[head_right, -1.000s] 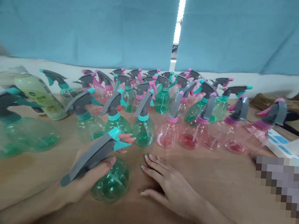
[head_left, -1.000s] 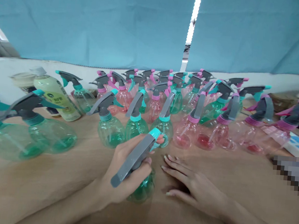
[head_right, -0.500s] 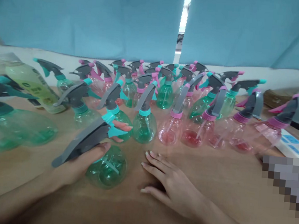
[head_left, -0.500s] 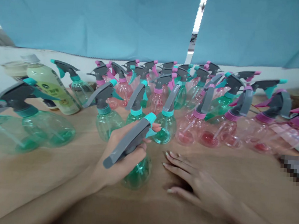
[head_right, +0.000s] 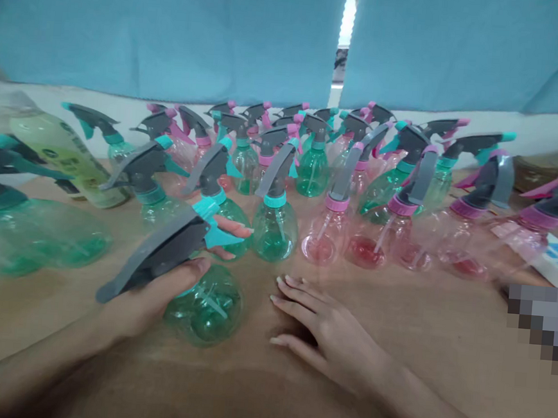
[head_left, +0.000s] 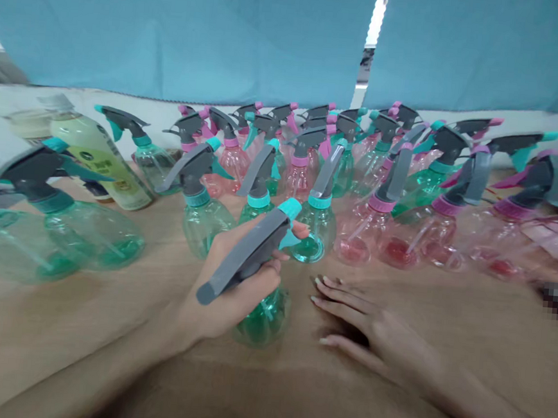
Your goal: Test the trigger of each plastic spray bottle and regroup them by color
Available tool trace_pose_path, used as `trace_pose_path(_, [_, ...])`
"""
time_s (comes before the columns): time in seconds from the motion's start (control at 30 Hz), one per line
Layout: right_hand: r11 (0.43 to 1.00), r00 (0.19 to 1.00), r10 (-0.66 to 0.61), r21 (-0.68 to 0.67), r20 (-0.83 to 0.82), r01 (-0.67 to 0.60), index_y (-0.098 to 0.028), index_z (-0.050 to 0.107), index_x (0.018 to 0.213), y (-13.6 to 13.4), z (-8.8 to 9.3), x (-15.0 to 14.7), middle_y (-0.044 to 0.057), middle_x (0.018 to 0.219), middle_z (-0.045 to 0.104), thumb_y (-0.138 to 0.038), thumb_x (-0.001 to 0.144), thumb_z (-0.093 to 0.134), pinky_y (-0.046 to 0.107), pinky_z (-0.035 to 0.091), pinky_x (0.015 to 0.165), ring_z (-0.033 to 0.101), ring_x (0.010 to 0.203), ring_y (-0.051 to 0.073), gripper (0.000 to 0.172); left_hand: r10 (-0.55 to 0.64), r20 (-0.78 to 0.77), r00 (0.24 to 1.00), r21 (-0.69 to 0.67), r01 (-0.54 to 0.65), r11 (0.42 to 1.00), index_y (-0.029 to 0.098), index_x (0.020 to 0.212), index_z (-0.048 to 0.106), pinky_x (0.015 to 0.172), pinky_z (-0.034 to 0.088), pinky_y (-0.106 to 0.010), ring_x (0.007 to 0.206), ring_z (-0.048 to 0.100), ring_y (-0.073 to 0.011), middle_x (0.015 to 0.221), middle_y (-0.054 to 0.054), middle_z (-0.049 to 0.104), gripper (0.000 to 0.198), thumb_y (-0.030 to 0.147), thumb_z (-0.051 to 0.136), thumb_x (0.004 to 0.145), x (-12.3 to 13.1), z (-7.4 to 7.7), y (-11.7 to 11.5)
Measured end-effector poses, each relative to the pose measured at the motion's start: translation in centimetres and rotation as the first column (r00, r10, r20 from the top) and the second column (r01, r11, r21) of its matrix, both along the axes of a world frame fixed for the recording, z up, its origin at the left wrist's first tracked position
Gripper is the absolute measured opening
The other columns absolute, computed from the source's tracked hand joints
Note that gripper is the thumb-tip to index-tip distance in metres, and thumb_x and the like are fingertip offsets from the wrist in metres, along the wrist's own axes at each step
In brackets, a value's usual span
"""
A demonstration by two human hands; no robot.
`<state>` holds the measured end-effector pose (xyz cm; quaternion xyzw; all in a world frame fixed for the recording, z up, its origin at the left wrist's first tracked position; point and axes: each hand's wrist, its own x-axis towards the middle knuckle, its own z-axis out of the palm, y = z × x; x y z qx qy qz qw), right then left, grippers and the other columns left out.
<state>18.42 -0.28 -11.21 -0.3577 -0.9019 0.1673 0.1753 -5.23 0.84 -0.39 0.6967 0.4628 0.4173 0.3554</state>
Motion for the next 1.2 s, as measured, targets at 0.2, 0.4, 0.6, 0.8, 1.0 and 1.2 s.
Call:
trace_pose_path(0.2, [1.0,0.999,-0.004,0.016,0.043,0.003,-0.025,0.048,0.136,-0.02,-0.36,0.18,0.003,0.147,0.042,-0.043,0.092,0.052,0.043,0.035,0.11,0.036,0.135,0.022,0.047,-0.039,-0.014,0.999,0.064,0.04,0.997,0.024,0.1,0.065,0.075,0.054,-0.027,0.072,0.061,-0.015,0.093,0.002,0.069,0.041,0.011,0.048,0.066,0.08,0.26,-0.08])
trace_pose_path(0.4, [0.999,0.997,-0.003,0.039,0.072,0.0,-0.024,0.048,0.136,0.13,-0.3,0.22,0.004,0.147,0.041,-0.044,0.093,0.05,0.043,0.036,0.11,0.035,0.136,0.022,0.047,-0.001,-0.08,0.997,0.061,0.006,0.998,0.028,0.103,0.064,0.066,0.05,-0.027,0.062,0.057,-0.0146,0.079,0.005,0.065,0.044,0.011,0.047,0.066,-0.06,0.02,0.01])
trace_pose_path(0.6, [0.999,0.998,0.002,0.039,0.068,-0.004,-0.022,0.049,0.135,0.03,-0.18,0.23,0.004,0.146,0.041,-0.043,0.093,0.049,0.043,0.036,0.11,0.036,0.135,0.021,0.047,-0.003,-0.051,0.999,0.072,0.006,0.997,0.026,0.1,0.064,0.068,0.051,-0.027,0.067,0.061,-0.0156,0.082,0.003,0.064,0.041,0.012,0.047,0.066,-0.09,-0.2,-0.23])
trace_pose_path(0.8, [1.0,0.999,0.007,-0.003,0.031,-0.007,-0.024,0.049,0.136,0.04,-0.08,0.21,0.003,0.146,0.042,-0.043,0.093,0.051,0.043,0.034,0.11,0.036,0.135,0.022,0.047,0.093,-0.088,0.992,0.109,-0.083,0.991,0.026,0.099,0.064,0.058,0.046,-0.027,0.059,0.057,-0.0151,0.073,0.003,0.062,0.036,0.014,0.048,0.068,-0.23,-0.54,-0.1])
trace_pose_path(1.0, [1.0,1.0,-0.008,-0.023,0.003,0.009,-0.026,0.047,0.137,-0.03,-0.13,0.3,0.003,0.146,0.042,-0.042,0.092,0.053,0.044,0.033,0.111,0.035,0.136,0.022,0.048,0.06,-0.119,0.991,0.115,-0.046,0.992,0.025,0.085,0.062,0.046,0.036,-0.026,0.045,0.04,-0.013,0.054,0.006,0.042,0.024,0.018,0.046,0.068,-0.3,0.11,-0.33])
trace_pose_path(1.2, [1.0,1.0,-0.012,-0.012,0.014,0.012,-0.026,0.045,0.138,-0.07,-0.2,0.28,0.003,0.147,0.041,-0.041,0.092,0.052,0.044,0.034,0.11,0.035,0.136,0.022,0.049,0.079,-0.107,0.991,0.184,-0.059,0.981,0.024,0.081,0.056,0.068,0.047,-0.026,0.07,0.058,-0.0149,0.079,0.003,0.062,0.021,0.014,0.044,0.068,-0.38,-0.3,-0.32])
